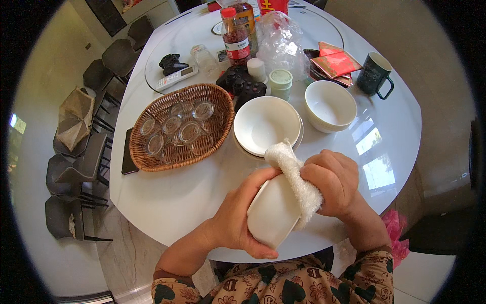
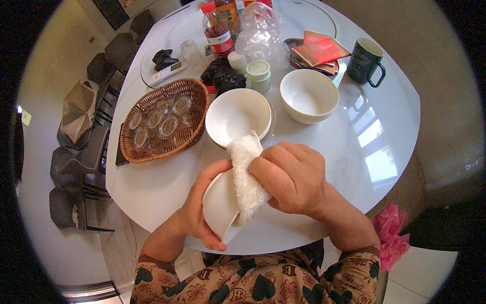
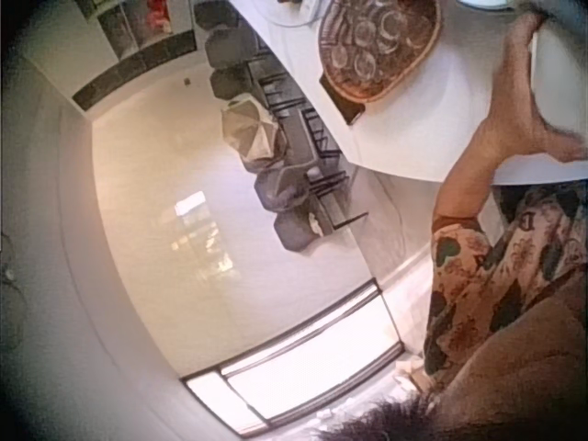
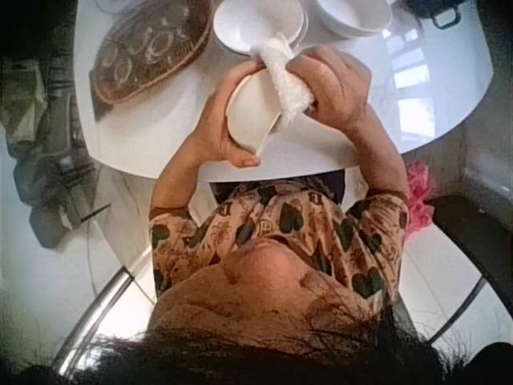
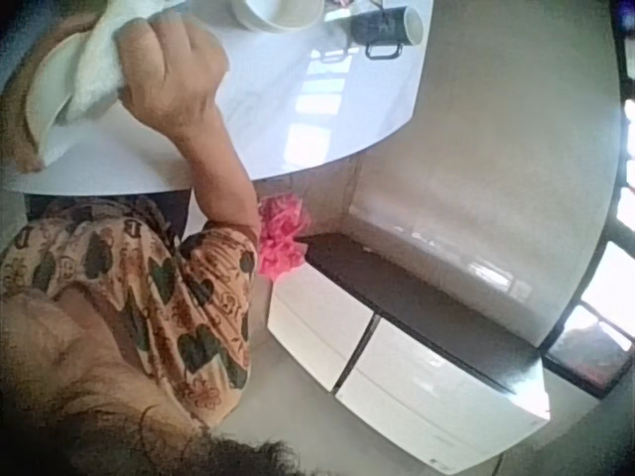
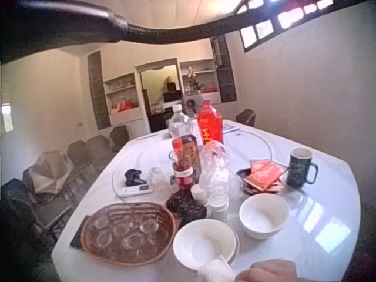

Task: The person dries various kitchen items with a cloth, including small glasses, a metal bowl, and several white ceramic bowls. The items are wiped thoroughly and then placed back on the table or into a wicker basket.

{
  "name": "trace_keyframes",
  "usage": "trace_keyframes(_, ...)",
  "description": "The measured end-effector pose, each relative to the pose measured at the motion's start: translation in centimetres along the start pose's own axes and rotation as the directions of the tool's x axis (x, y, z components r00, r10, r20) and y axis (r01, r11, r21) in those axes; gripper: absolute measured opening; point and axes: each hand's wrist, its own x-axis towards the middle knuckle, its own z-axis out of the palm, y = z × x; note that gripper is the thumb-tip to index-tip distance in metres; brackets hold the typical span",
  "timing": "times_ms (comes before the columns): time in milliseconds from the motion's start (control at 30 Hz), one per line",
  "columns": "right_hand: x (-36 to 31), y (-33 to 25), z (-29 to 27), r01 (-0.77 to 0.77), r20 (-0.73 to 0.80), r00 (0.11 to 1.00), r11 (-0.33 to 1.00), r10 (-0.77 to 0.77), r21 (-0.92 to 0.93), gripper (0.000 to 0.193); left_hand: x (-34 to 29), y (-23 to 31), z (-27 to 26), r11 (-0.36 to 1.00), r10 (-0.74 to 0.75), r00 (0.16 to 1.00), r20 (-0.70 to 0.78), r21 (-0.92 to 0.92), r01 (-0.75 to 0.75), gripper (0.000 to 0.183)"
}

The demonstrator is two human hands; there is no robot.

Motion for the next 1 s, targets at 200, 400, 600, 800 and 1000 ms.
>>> trace_keyframes(200, 0.1, 0.0, -0.1, -0.110, 0.033, 0.994, 0.990, 0.108, 0.093, 0.037, 0.7, -0.3, -0.1, 0.918, 0.359, 0.933, -0.024, 0.189, -0.348, 0.119)
trace_keyframes(400, 0.3, -0.1, -0.7, -0.039, 0.112, 0.993, 0.999, 0.039, -0.002, 0.039, 0.2, 0.3, -1.0, 0.981, 0.097, 0.995, 0.039, 0.167, -0.102, 0.116)
trace_keyframes(600, -0.3, -1.6, 0.1, -0.629, 0.425, 0.767, 0.695, 0.481, 0.348, 0.029, 0.8, -0.5, -0.9, 0.813, 0.554, 0.829, -0.082, 0.266, -0.518, 0.107)
trace_keyframes(800, -1.0, -2.2, 0.8, -0.940, 0.928, 0.342, 0.074, 0.148, 0.334, 0.031, 0.7, -3.2, -3.3, 0.646, 0.735, 0.642, -0.219, 0.517, -0.562, 0.115)
trace_keyframes(1000, -0.1, -1.9, -0.3, -0.402, 0.584, 0.783, 0.891, 0.216, 0.210, 0.064, -0.6, -1.9, -2.1, 0.974, 0.125, 0.693, -0.710, -0.044, -0.221, 0.111)
